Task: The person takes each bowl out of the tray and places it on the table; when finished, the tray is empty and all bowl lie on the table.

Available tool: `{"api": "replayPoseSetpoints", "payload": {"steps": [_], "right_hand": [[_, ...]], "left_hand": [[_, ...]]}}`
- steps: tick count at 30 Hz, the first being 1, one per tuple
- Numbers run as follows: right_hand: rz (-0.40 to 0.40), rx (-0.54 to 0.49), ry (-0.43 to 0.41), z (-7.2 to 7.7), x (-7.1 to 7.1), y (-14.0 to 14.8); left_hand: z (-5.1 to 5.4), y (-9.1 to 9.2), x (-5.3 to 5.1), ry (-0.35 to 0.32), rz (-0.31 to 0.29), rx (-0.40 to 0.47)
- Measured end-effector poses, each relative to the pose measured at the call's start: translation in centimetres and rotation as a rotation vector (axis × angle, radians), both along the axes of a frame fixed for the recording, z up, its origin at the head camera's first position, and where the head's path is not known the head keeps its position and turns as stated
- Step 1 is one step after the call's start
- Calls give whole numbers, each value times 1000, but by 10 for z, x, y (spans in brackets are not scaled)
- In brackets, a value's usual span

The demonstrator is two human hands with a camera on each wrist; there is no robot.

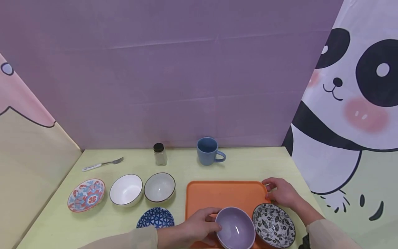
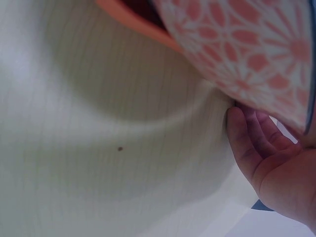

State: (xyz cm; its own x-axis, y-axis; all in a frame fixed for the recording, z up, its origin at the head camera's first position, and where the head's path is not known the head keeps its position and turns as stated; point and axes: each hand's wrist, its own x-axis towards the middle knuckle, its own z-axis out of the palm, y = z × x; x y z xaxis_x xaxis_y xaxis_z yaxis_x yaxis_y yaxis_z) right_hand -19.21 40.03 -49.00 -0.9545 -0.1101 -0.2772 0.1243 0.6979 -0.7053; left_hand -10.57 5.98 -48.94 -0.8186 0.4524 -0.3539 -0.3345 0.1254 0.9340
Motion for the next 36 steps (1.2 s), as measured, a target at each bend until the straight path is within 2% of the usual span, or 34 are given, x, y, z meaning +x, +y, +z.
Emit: {"api": "replayPoseSetpoints", "payload": {"steps": [9, 15, 24, 31, 36], "right_hand": [[-4, 20, 3, 1, 0, -1], [-5, 33, 0, 1, -1, -1], [3, 38, 2, 4, -1, -2], [8, 33, 4, 4, 0, -1], [12, 29, -2, 4, -1, 1]], "left_hand": [[-2, -4, 1, -10, 2, 9], [1, -8, 3, -14, 11, 10], [6, -14, -1, -63, 10, -37], [8, -21, 1, -56, 28, -3], [14, -31, 0, -56, 22, -42]]}}
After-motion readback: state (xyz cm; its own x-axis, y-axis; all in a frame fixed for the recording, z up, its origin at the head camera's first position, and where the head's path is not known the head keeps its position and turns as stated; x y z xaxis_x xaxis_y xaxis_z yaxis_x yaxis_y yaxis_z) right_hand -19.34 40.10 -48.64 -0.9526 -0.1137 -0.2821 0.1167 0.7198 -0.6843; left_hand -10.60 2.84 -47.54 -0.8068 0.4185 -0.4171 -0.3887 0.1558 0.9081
